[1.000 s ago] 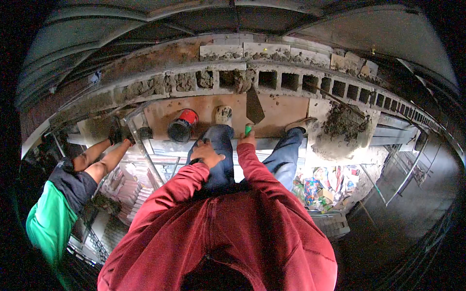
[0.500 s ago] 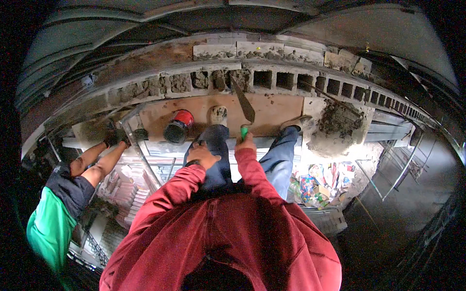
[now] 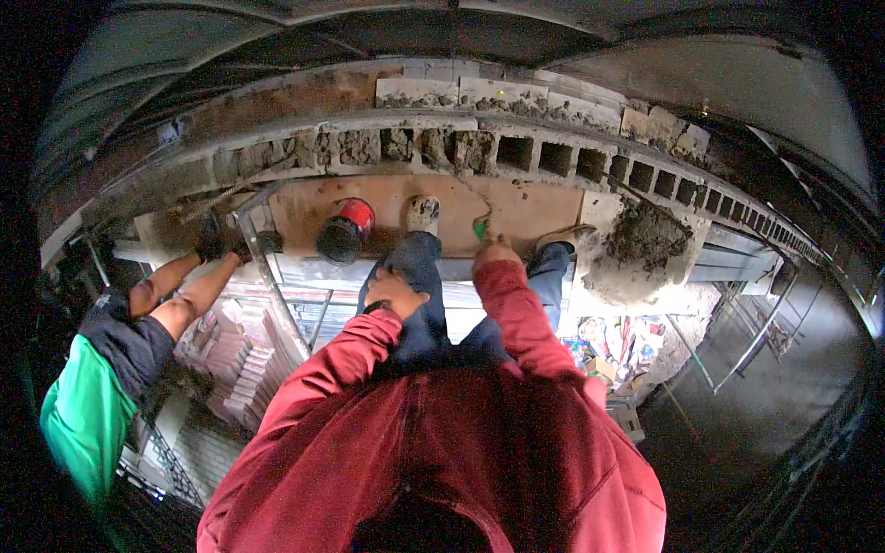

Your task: The person scoops wet cement from a pile on a board using a trowel and applies it to the gaps between hollow blocks on a wall. The person repeatedly mixes the cement and fills the joints, occasionally pouring water from a red can into the pile to adjust the consistency.

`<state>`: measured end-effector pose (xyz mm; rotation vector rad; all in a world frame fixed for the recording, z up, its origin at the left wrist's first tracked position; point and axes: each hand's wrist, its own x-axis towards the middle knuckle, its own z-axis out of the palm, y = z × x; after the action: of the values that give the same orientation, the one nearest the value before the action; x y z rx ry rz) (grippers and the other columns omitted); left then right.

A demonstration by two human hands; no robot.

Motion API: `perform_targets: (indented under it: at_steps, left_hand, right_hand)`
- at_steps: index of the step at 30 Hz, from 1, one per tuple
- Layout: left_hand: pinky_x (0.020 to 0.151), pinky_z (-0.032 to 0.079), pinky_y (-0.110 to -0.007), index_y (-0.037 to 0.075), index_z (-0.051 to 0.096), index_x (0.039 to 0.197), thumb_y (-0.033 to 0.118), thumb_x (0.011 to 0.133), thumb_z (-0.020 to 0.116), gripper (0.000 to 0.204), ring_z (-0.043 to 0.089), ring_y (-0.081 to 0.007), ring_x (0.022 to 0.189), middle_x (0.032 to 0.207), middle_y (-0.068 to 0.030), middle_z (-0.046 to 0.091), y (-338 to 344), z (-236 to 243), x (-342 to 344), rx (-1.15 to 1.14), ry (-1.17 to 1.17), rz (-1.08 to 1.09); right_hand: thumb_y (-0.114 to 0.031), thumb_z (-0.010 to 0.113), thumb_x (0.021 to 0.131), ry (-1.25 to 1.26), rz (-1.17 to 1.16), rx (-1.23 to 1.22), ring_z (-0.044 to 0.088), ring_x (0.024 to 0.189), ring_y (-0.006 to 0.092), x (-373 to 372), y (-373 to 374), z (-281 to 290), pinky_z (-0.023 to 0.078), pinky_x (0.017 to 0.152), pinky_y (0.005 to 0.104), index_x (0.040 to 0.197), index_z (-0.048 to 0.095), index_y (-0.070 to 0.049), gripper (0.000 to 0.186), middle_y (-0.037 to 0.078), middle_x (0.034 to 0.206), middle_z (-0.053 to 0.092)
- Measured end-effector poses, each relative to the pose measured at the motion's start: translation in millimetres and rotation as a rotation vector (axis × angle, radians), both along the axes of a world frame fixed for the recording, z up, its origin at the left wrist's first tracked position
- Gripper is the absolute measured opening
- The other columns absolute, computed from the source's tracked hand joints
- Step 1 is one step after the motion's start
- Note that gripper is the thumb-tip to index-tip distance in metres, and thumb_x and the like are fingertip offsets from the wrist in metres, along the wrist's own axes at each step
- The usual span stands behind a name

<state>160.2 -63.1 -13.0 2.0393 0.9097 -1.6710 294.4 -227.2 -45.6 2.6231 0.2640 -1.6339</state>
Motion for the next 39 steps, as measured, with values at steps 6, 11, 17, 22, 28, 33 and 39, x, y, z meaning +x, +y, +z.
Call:
perform_targets:
  at_steps: [6,11,17,22,28,33,39]
  left_hand:
    - [0.092,0.045,-0.047,0.007,0.041,0.134,0.054,0.069,0.069,0.085,0.048,-0.0357,0.116,0.134,-0.0182,0.038,-4.2,5.7,6.3,-0.033,-0.030,-0.015]
    - [0.091,0.046,-0.049,0.007,0.042,0.134,0.056,0.068,0.069,0.086,0.045,-0.0369,0.118,0.134,-0.0156,0.038,1.6,-4.0,-24.3,-0.036,-0.007,0.072]
    - [0.098,0.040,-0.041,0.002,0.040,0.134,0.052,0.070,0.068,0.086,0.046,-0.0367,0.117,0.131,-0.0204,0.044,-3.3,16.3,-4.8,0.015,-0.070,0.075]
    - [0.094,0.043,-0.042,0.003,0.040,0.133,0.053,0.070,0.068,0.086,0.047,-0.0365,0.115,0.128,-0.0199,0.044,-5.7,13.0,-28.3,0.009,-0.025,0.157]
    - [0.088,0.048,-0.043,0.006,0.042,0.132,0.051,0.067,0.073,0.084,0.048,-0.0367,0.114,0.126,-0.0158,0.045,-17.4,27.3,-23.0,0.061,-0.042,0.203]
    - [0.089,0.047,-0.047,0.010,0.044,0.130,0.048,0.066,0.074,0.080,0.047,-0.0372,0.115,0.126,-0.0145,0.043,-28.2,23.3,-66.6,0.042,0.016,0.433]
    - [0.091,0.045,-0.055,0.013,0.042,0.132,0.045,0.066,0.075,0.080,0.042,-0.0373,0.119,0.130,-0.0133,0.039,-40.1,6.7,-68.5,0.028,-0.015,0.454]
  right_hand:
    - [-0.016,0.040,0.092,-0.294,0.076,0.150,0.053,0.110,0.0372,27.8,-0.2,-67.0,0.048,0.088,0.0448,0.136,0.035,-0.019,0.044,0.022,0.125,0.049]
    - [-0.014,0.034,0.092,0.051,-0.035,0.026,0.042,0.121,0.0362,64.3,48.5,-22.9,0.030,0.103,0.0462,0.135,0.023,0.015,0.053,0.023,0.138,0.037]
    - [-0.014,0.029,0.094,-0.020,-0.098,0.035,0.051,0.113,0.0375,68.7,38.5,-50.6,0.029,0.104,0.0454,0.136,0.022,0.013,0.051,0.028,0.132,0.042]
    - [-0.031,0.025,0.097,-0.045,-0.110,0.023,0.052,0.111,0.0396,66.6,59.3,7.1,0.038,0.096,0.0489,0.127,0.039,0.000,0.045,0.026,0.126,0.049]
    - [-0.034,0.033,0.095,-0.318,0.173,0.067,0.050,0.114,0.0403,74.4,25.1,-104.6,0.040,0.096,0.0451,0.129,0.042,-0.001,0.049,0.026,0.123,0.051]
    - [-0.024,0.043,0.089,-0.201,0.386,0.097,0.053,0.109,0.0400,70.5,40.4,6.4,0.043,0.093,0.0448,0.129,0.044,-0.001,0.047,0.026,0.122,0.052]
    - [-0.024,0.057,0.084,-0.256,0.059,-0.035,0.063,0.092,0.0347,20.8,26.1,-145.7,0.051,0.079,0.0436,0.132,0.041,-0.009,0.052,0.017,0.106,0.062]
